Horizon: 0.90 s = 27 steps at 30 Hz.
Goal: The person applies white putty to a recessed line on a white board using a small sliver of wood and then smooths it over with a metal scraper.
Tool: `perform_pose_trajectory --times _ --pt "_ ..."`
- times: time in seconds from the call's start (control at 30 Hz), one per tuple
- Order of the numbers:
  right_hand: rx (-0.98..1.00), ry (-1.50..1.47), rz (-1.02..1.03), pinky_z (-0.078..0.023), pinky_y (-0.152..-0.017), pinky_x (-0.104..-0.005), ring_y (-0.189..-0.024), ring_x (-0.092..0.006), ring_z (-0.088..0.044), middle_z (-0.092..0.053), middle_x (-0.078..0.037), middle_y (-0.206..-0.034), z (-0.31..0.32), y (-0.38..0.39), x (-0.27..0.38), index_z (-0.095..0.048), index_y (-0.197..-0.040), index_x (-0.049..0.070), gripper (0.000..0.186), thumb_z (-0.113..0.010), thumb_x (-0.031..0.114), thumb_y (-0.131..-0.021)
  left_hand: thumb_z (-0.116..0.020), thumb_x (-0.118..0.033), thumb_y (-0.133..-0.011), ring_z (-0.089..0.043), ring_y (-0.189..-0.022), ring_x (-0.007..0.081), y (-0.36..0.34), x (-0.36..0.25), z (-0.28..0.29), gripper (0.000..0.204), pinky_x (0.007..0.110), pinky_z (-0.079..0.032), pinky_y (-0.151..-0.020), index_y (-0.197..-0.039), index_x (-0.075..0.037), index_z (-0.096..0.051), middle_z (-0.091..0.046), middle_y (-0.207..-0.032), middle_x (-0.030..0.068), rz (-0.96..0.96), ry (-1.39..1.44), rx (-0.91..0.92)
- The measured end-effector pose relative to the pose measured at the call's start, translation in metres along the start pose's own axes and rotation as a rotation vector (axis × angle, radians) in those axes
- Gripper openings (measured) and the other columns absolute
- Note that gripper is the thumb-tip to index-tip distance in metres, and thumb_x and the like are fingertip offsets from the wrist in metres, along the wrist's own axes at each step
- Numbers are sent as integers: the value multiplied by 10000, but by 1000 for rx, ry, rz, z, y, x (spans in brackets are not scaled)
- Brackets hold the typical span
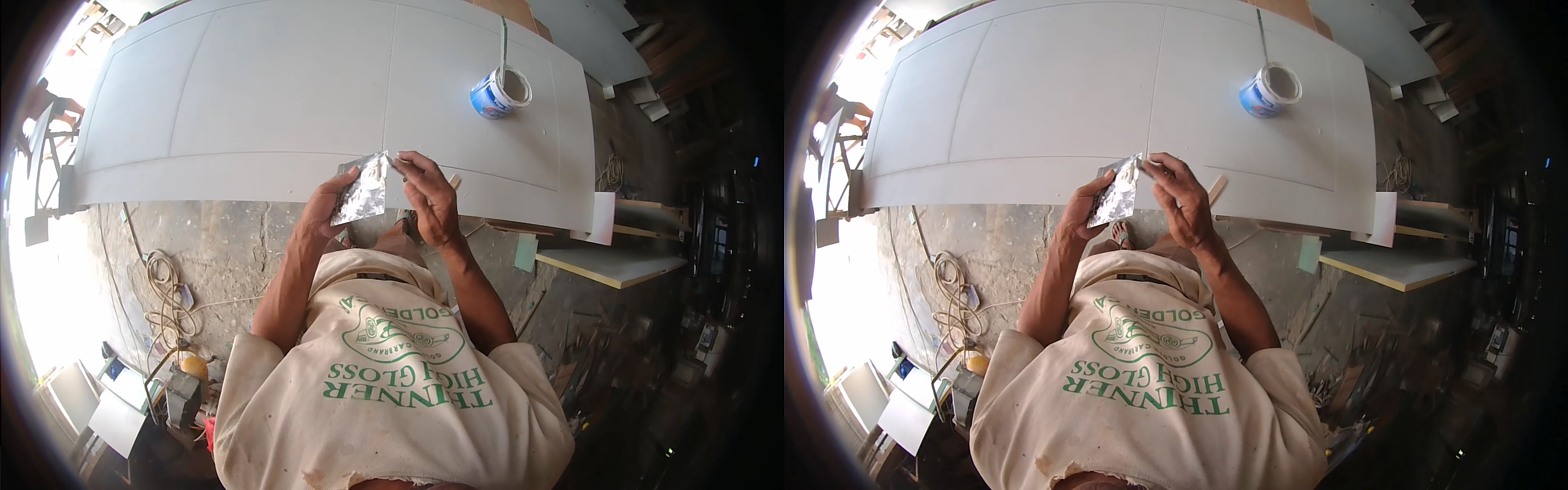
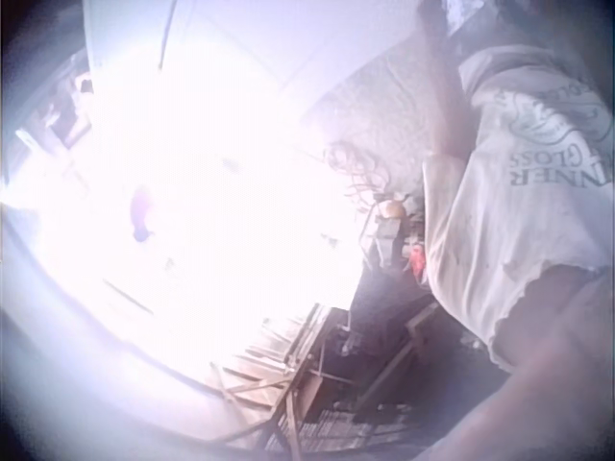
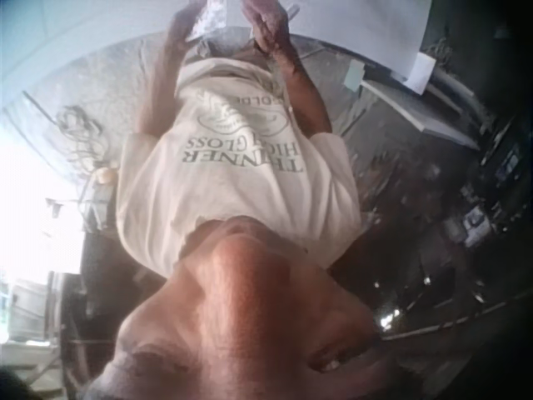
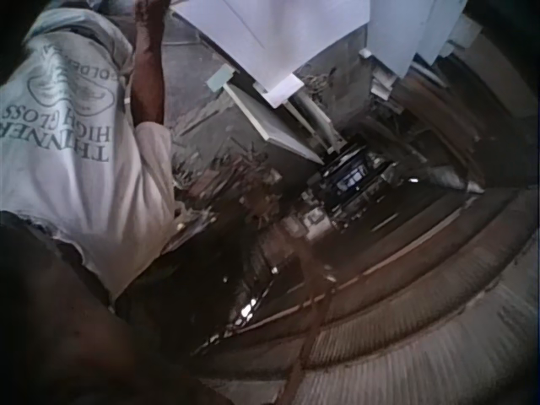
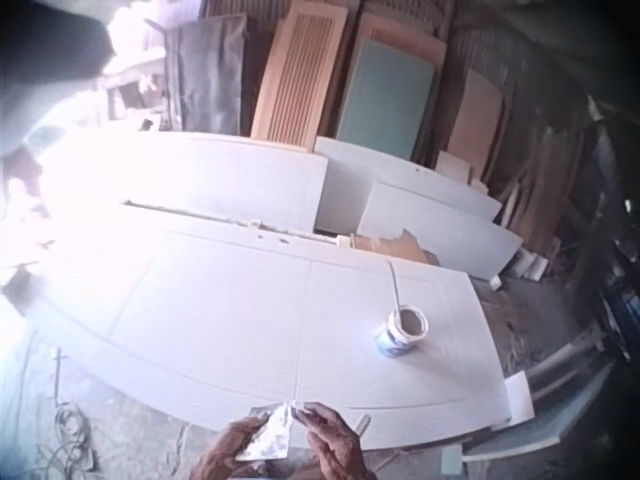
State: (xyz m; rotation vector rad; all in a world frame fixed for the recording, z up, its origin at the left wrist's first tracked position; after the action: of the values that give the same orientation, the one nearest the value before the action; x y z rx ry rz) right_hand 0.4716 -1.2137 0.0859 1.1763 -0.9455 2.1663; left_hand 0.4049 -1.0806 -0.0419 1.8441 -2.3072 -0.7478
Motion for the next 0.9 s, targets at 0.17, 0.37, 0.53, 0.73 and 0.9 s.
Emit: perform_pose_trajectory --times 0.17,0.37,0.53,0.73,0.9 --pt "95 3 41 -539 -961 -377 -1076 -265 -660 -516 -146 -1458 -18 7 3 -606 -1422 84 458 -574 -27 -980 -576 -193 -1040 -754 -821 189 -3 -2 0 284 316 -641 -704 -1192 44 -612 -740 -1013 136 -121 -68 -30" --pt "75 149 -113 -544 -883 -325 -976 -227 -665 -549 -161 -1417 -25 23 -5 -587 -1436 67 454 -588 -4 -988 -608 -182 -1028 -743 -763 166 9 -18 7 225 304 -634 -667 -1136 14 -627 -739 -952 106 -384 -188 -154" --pt "176 234 -106 -575 -801 -355 -955 -228 -713 -664 -160 -1233 -32 51 -29 -648 -1296 -13 322 -584 32 -983 -648 -178 -1005 -730 -733 151 16 -28 -15 234 290 -626 -652 -1147 6 -627 -737 -935 91 -432 -186 -125" --pt "-107 -430 -555 -501 -829 -259 -911 -108 -628 -668 -34 -956 19 49 -71 -643 -1303 -9 321 -571 78 -1002 -657 -161 -1000 -729 -692 152 7 -40 -9 232 280 -623 -603 -1116 39 -626 -737 -905 112 -331 -324 -138" --pt "64 54 -213 -462 -741 -258 -780 -129 -554 -593 -33 -886 34 17 -28 -650 -1312 45 356 -664 126 -966 -663 -152 -999 -734 -685 158 0 -29 -1 246 280 -627 -591 -1101 68 -620 -737 -901 127 -150 -384 -149"
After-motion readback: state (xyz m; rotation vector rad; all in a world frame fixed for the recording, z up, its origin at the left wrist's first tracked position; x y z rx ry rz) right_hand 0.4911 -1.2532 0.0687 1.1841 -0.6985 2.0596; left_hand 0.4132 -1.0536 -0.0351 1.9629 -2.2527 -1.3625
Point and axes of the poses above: each hand's wrist, its own y-axis away from the middle knuckle, its own z-axis out of the back of the hand, x = y × z, the point moved 9 cm from there along -y, towards the middle knuckle
